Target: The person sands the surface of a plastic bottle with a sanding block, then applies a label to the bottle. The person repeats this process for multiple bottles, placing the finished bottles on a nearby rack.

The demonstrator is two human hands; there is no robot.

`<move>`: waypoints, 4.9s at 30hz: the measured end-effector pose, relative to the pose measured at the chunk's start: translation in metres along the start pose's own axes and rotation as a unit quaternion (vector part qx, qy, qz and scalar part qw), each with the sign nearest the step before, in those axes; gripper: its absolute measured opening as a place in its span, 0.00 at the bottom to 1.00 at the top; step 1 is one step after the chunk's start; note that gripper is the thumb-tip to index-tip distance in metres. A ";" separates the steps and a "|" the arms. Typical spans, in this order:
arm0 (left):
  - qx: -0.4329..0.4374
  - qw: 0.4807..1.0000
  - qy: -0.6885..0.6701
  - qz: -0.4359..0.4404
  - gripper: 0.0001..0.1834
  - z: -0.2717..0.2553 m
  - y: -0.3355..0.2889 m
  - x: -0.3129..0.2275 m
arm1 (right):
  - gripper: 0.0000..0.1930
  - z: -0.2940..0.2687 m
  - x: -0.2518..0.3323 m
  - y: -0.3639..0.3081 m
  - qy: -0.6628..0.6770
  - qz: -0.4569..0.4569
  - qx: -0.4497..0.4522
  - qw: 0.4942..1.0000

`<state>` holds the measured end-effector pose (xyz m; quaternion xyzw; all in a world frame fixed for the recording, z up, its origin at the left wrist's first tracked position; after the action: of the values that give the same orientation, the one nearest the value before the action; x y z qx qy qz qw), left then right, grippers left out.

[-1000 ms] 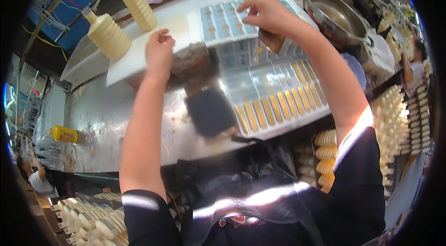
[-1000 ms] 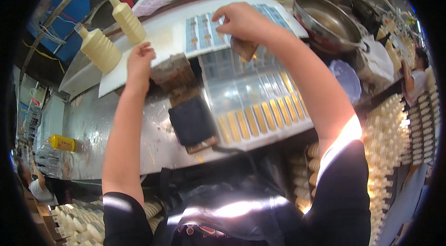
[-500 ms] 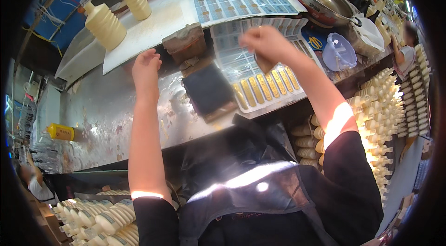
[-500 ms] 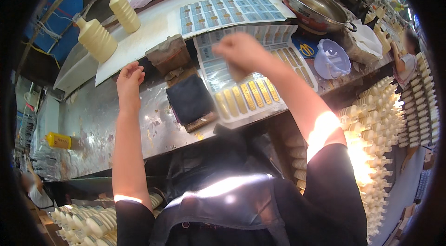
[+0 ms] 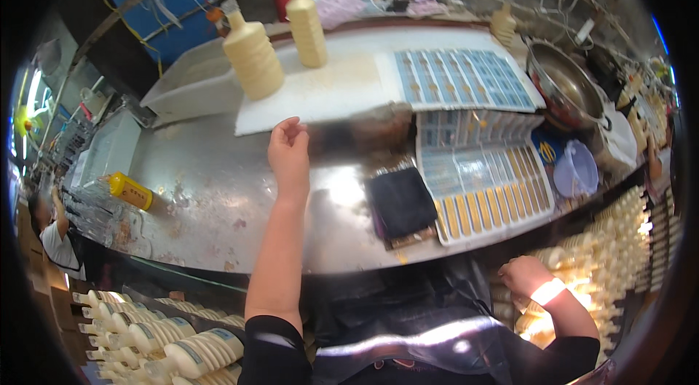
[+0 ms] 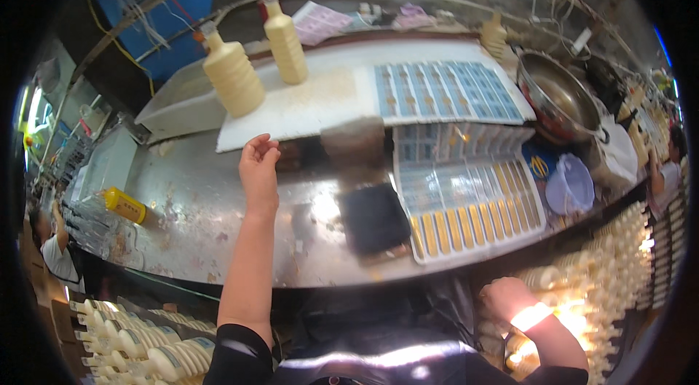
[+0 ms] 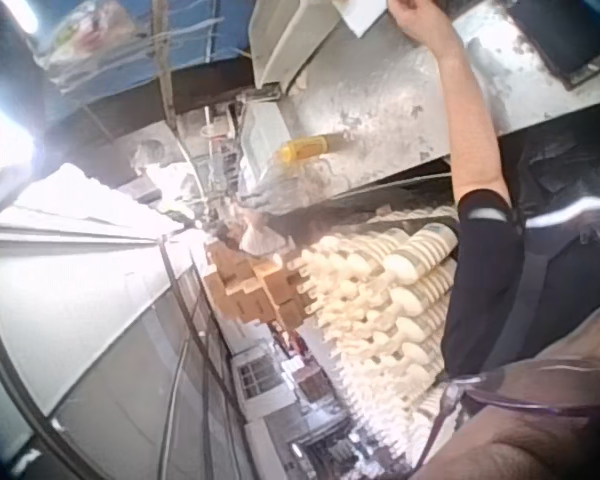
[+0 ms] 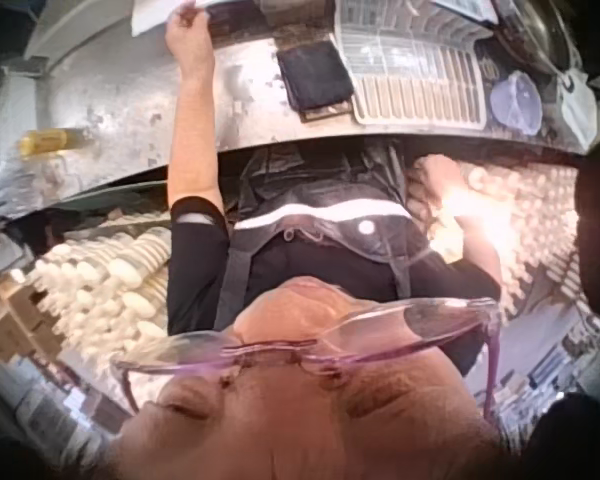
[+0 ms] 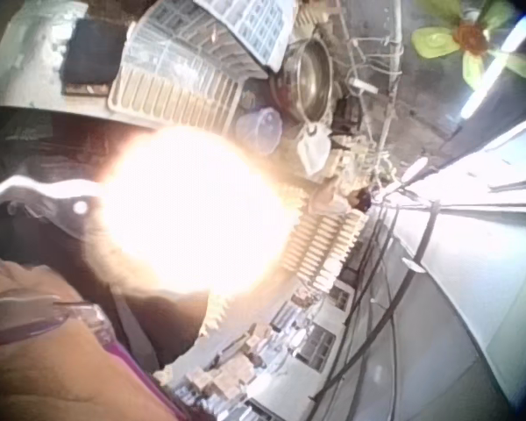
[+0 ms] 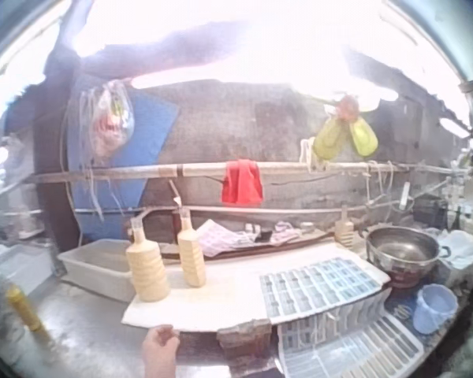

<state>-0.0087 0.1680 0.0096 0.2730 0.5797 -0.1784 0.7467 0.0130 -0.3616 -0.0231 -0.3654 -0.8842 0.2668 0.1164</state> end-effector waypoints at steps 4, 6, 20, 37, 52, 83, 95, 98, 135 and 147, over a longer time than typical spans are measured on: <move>-0.096 0.988 0.082 0.094 0.30 -0.013 0.039 -0.024 | 0.11 -0.108 0.036 0.027 0.185 -0.084 -0.145 0.968; -0.141 0.967 0.147 0.155 0.37 -0.024 0.060 -0.035 | 0.11 -0.152 0.062 0.044 0.260 -0.111 -0.143 0.948; 0.026 0.997 0.018 0.069 0.42 -0.037 0.207 -0.027 | 0.10 -0.222 0.085 0.143 0.380 -0.218 -0.111 0.892; 0.214 0.949 -0.113 -0.201 0.41 0.097 -0.061 -0.045 | 0.33 -0.232 0.116 0.163 0.544 -0.207 -0.207 0.786; 0.146 0.965 0.021 -0.216 0.38 0.128 -0.115 0.018 | 0.09 -0.122 -0.011 0.135 0.297 -0.083 -0.346 0.886; 0.488 0.606 0.555 0.295 0.12 0.241 -0.245 0.028 | 0.26 -0.074 0.014 0.149 0.096 -0.068 -0.233 0.965; 0.450 0.699 0.407 0.378 0.09 0.228 -0.243 -0.007 | 0.14 -0.087 0.013 0.173 0.149 -0.120 -0.302 0.934; 0.349 0.685 0.441 0.463 0.15 0.190 -0.240 -0.029 | 0.10 -0.092 0.014 0.178 0.189 -0.126 -0.318 0.920; 0.225 0.897 0.328 0.194 0.53 0.084 -0.167 0.014 | 0.16 -0.098 0.028 0.186 0.229 -0.061 -0.257 0.937; 0.234 0.876 0.295 0.302 0.35 0.109 -0.168 -0.071 | 0.06 -0.104 0.013 0.182 0.616 -0.066 -0.052 0.784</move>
<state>-0.0416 -0.0347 0.0634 0.6415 0.6037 0.0137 0.4730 0.1515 -0.2046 -0.0382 -0.3987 -0.6589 -0.0694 0.6341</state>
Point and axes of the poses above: each hand's wrist, its own y-axis towards the middle knuckle, its own z-axis out of the palm, x = y × z, the point moved 7 cm from there along y, towards the middle knuckle, and after that the axes turned 4 degrees about -y, right-handed, at the moved point
